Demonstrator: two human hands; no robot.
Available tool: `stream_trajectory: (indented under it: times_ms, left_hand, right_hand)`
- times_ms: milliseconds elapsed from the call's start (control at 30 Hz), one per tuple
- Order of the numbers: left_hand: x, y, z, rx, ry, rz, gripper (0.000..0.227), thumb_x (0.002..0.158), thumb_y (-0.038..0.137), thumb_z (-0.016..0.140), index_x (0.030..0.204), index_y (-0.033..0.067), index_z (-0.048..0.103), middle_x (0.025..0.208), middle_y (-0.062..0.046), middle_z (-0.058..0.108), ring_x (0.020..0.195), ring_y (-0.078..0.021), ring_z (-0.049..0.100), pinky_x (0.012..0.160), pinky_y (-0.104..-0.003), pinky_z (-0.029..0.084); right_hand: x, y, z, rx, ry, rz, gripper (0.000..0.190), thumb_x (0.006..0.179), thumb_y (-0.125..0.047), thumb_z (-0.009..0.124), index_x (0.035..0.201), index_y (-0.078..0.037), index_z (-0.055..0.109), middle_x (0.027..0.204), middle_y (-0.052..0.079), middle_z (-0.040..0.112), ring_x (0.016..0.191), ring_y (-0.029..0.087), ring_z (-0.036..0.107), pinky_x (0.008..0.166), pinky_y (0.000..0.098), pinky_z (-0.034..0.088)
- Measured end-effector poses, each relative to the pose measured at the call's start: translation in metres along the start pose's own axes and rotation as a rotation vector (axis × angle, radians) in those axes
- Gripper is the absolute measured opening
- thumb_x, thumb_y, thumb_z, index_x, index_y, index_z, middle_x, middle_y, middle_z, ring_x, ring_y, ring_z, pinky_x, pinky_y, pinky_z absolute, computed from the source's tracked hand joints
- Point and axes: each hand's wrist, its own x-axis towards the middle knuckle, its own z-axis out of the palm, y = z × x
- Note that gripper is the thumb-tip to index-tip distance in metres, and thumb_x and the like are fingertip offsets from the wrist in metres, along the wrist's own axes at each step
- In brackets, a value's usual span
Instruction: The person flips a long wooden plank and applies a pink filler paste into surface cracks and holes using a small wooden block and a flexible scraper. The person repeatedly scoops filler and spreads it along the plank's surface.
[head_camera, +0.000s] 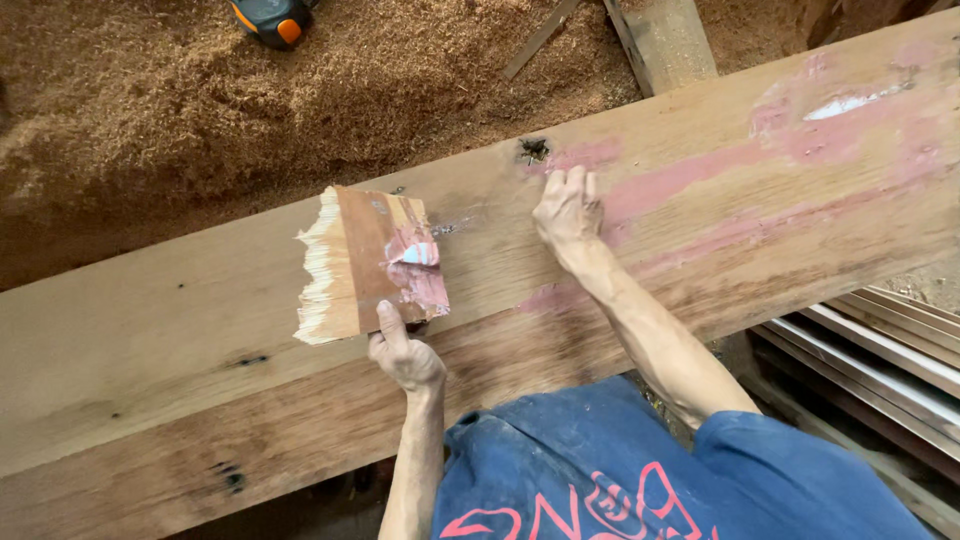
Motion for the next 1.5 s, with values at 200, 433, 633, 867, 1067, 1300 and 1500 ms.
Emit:
stream_trajectory:
  times_ms: [200, 433, 633, 867, 1067, 1300, 1500]
  left_hand:
    - [0.001, 0.017, -0.004, -0.05, 0.089, 0.084, 0.04, 0.106, 0.032, 0.057, 0.097, -0.0053, 0.068, 0.089, -0.006, 0.068, 0.075, -0.0131, 0.06, 0.065, -0.03, 0.05]
    - [-0.046, 0.006, -0.047, -0.058, 0.145, 0.18, 0.046, 0.108, 0.032, 0.059, 0.109, -0.0133, 0.067, 0.103, -0.013, 0.069, 0.089, -0.0164, 0.062, 0.079, -0.031, 0.053]
    - [-0.118, -0.018, -0.057, -0.068, 0.2, 0.065, 0.046, 0.104, 0.032, 0.057, 0.112, -0.0123, 0.066, 0.108, -0.014, 0.07, 0.093, -0.0189, 0.067, 0.081, -0.033, 0.056]
    - [-0.174, -0.041, -0.045, 0.077, 0.018, 0.016, 0.046, 0.107, 0.036, 0.056, 0.093, -0.0053, 0.071, 0.087, -0.005, 0.07, 0.075, -0.0117, 0.058, 0.068, -0.029, 0.049]
    - [-0.205, -0.038, -0.038, 0.242, -0.012, 0.1, 0.05, 0.105, 0.038, 0.056, 0.077, -0.0016, 0.069, 0.071, 0.001, 0.064, 0.068, -0.0089, 0.052, 0.063, -0.03, 0.044]
    - [-0.218, -0.027, -0.041, 0.228, -0.027, 0.107, 0.049, 0.104, 0.038, 0.058, 0.08, -0.004, 0.069, 0.07, 0.001, 0.063, 0.067, -0.0095, 0.051, 0.062, -0.031, 0.044]
    - [-0.194, -0.016, -0.053, 0.227, -0.117, 0.121, 0.045, 0.104, 0.034, 0.059, 0.081, -0.0034, 0.071, 0.068, 0.001, 0.062, 0.063, -0.0087, 0.05, 0.057, -0.031, 0.043]
  right_hand:
    - [-0.038, -0.038, -0.044, 0.12, -0.027, -0.25, 0.017, 0.097, -0.015, 0.062, 0.104, -0.007, 0.076, 0.089, 0.017, 0.064, 0.085, 0.034, 0.063, 0.072, 0.0478, 0.053]
    - [-0.093, 0.025, -0.07, 0.178, -0.028, -0.372, 0.022, 0.098, -0.009, 0.062, 0.114, -0.011, 0.077, 0.096, 0.013, 0.068, 0.091, 0.034, 0.064, 0.08, 0.0458, 0.055]
    - [-0.16, 0.059, -0.093, 0.388, -0.3, -0.204, 0.022, 0.09, -0.007, 0.066, 0.109, -0.007, 0.075, 0.091, 0.015, 0.07, 0.083, 0.03, 0.067, 0.074, 0.0414, 0.054]
    - [-0.231, 0.038, -0.149, 0.86, -0.275, 0.038, 0.02, 0.098, -0.008, 0.068, 0.117, -0.005, 0.073, 0.089, 0.012, 0.072, 0.075, 0.021, 0.064, 0.063, 0.03, 0.049]
    - [-0.256, 0.01, -0.183, 0.924, 0.023, -0.403, 0.024, 0.1, 0.002, 0.067, 0.123, -0.003, 0.069, 0.119, 0.013, 0.071, 0.108, 0.023, 0.07, 0.093, 0.0308, 0.058]
    - [-0.257, -0.013, -0.178, 0.808, 0.085, -0.537, 0.028, 0.096, 0.003, 0.07, 0.124, -0.004, 0.07, 0.118, 0.014, 0.07, 0.107, 0.027, 0.068, 0.09, 0.0348, 0.059]
    - [-0.256, -0.053, -0.168, 0.706, 0.135, -0.571, 0.034, 0.092, 0.005, 0.071, 0.124, -0.006, 0.07, 0.112, 0.012, 0.07, 0.101, 0.029, 0.066, 0.087, 0.0382, 0.057]
